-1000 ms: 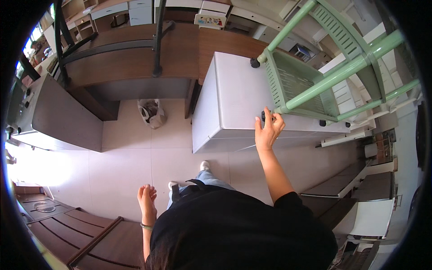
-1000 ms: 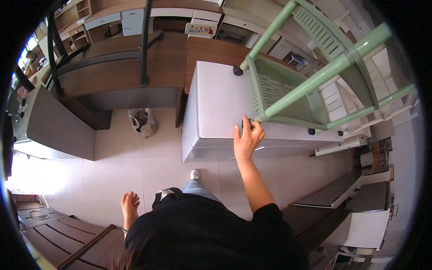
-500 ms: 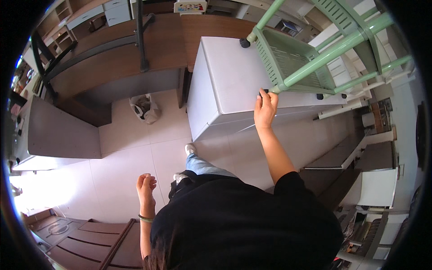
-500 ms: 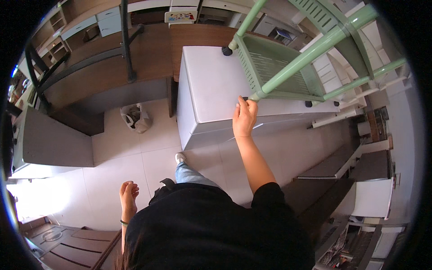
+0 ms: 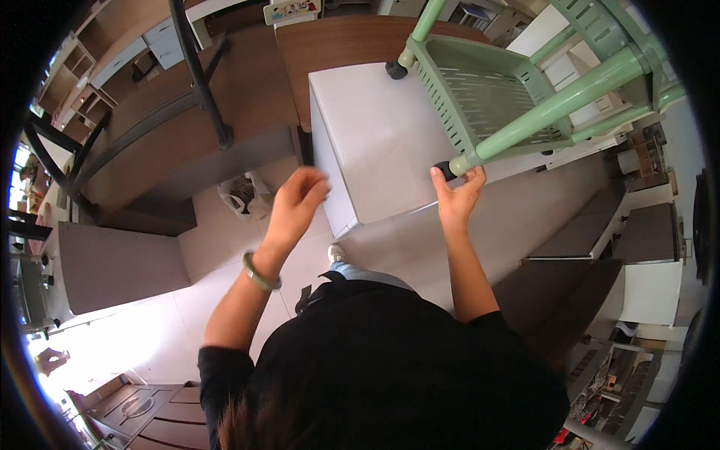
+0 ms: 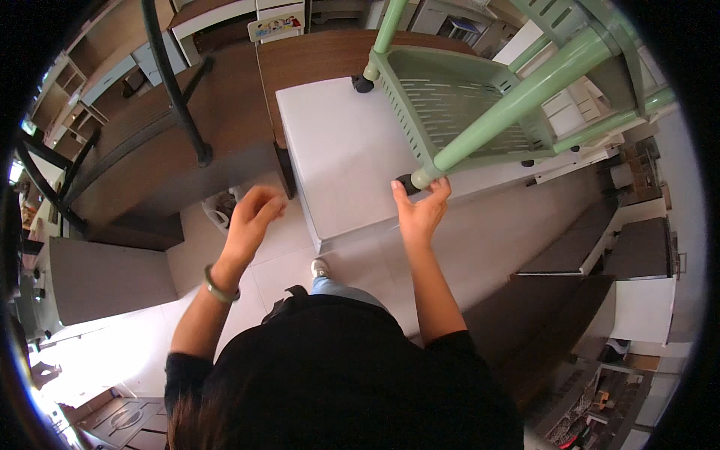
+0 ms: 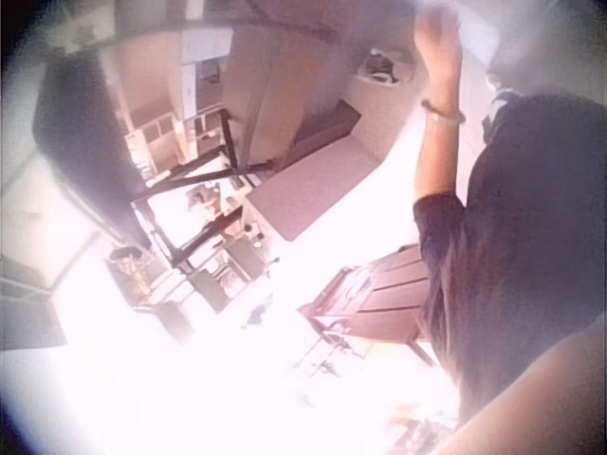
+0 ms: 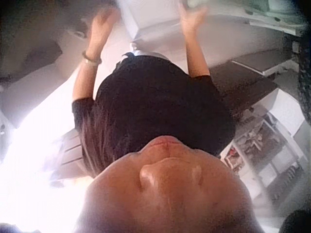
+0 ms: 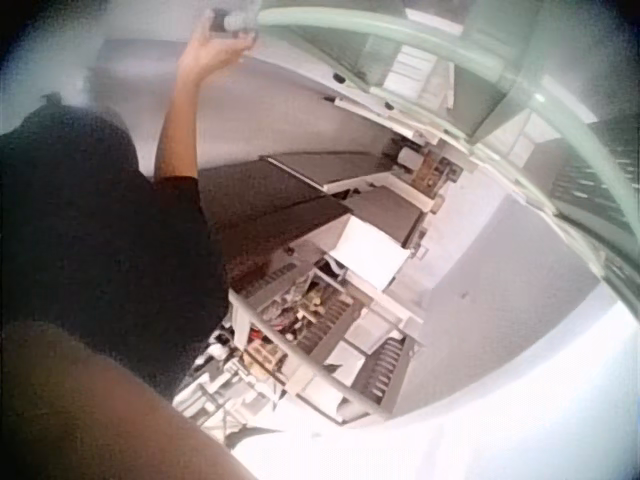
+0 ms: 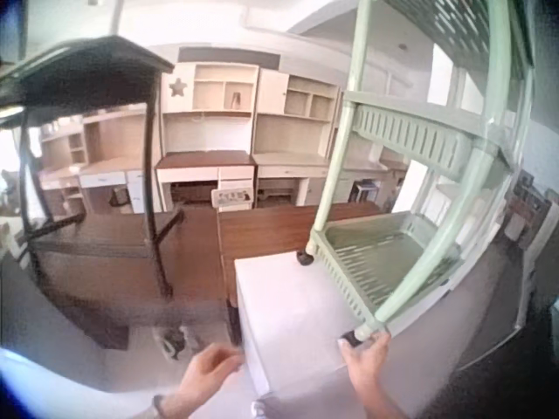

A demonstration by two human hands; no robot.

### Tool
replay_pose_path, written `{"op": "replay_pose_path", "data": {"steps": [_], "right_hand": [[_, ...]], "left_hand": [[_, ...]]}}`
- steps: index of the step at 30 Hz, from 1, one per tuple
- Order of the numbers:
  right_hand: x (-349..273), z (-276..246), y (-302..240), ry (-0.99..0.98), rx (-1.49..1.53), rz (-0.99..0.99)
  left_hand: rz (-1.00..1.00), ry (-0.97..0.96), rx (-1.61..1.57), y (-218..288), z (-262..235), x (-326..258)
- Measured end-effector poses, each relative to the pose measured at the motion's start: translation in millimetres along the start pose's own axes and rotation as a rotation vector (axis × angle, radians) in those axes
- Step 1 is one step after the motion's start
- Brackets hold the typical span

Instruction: The person assembles a green plastic storage cart by attaching wheels and a metal frame, then uses a rubber mallet to secure components. They also move a white metal rack and carry the cart across the room.

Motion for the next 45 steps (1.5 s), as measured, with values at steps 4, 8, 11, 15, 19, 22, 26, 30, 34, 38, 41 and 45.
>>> {"op": "replay_pose_path", "data": {"steps": [4, 8, 11, 15, 19, 22, 26, 30, 34, 38, 41, 45], "right_hand": [[4.0, 14.8, 9.8, -0.030, 0.019, 0.049], [-1.2, 14.3, 14.0, -0.007, 0.048, 0.019], [-4.6, 17.6, 20.6, -0.022, 0.054, 0.039], [-6.3, 18.9, 22.8, -0.017, 0.034, 0.042], [-8.1, 16.3, 19.7, -0.021, 0.044, 0.026], [-6.9, 16.5, 16.3, -0.055, 0.037, 0.004], [-4.3, 17.5, 14.6, -0.054, 0.091, 0.005], [-4.0, 16.4, 12.1, -0.041, 0.021, -0.033], [-5.8, 17.1, 13.7, -0.050, -0.032, -0.052], [-8.2, 18.8, 16.7, -0.046, 0.009, -0.020], [-19.5, 2.6, 12.3, 0.102, 0.196, 0.007], [-51.1, -15.8, -26.3, 0.129, 0.158, -0.138]], "left_hand": [[0.087, -0.035, 0.092, 55.1, 42.6, 89.9], [0.023, -0.007, 0.030, 73.3, 67.4, 187.2], [-0.111, -0.070, -0.022, 67.2, 86.9, 244.5], [-0.232, -0.251, 0.021, 51.9, 112.0, 283.4], [-0.282, -0.357, -0.006, 39.8, 112.8, 295.5], [-0.303, -0.359, -0.076, 35.4, 110.9, 301.5], [-0.240, -0.209, 0.047, 33.2, 106.4, 305.1], [-0.078, -0.140, 0.168, 40.3, 105.7, 298.4], [0.168, 0.016, 0.395, 53.6, 100.5, 279.5], [0.270, 0.098, 0.376, 53.2, 86.3, 239.1], [0.201, 0.013, 0.160, 23.9, 54.0, 180.0], [0.366, 0.305, 0.250, -25.6, -65.7, 45.8]]}}
Point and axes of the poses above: each hand's wrist, its own x-axis towards the middle knuckle, its own z-axis out of the palm, y = z × x, the point moved 10 cm from there along x, towards the middle knuckle, and after that the axes turned 10 degrees about -z, right-handed, at the moved point
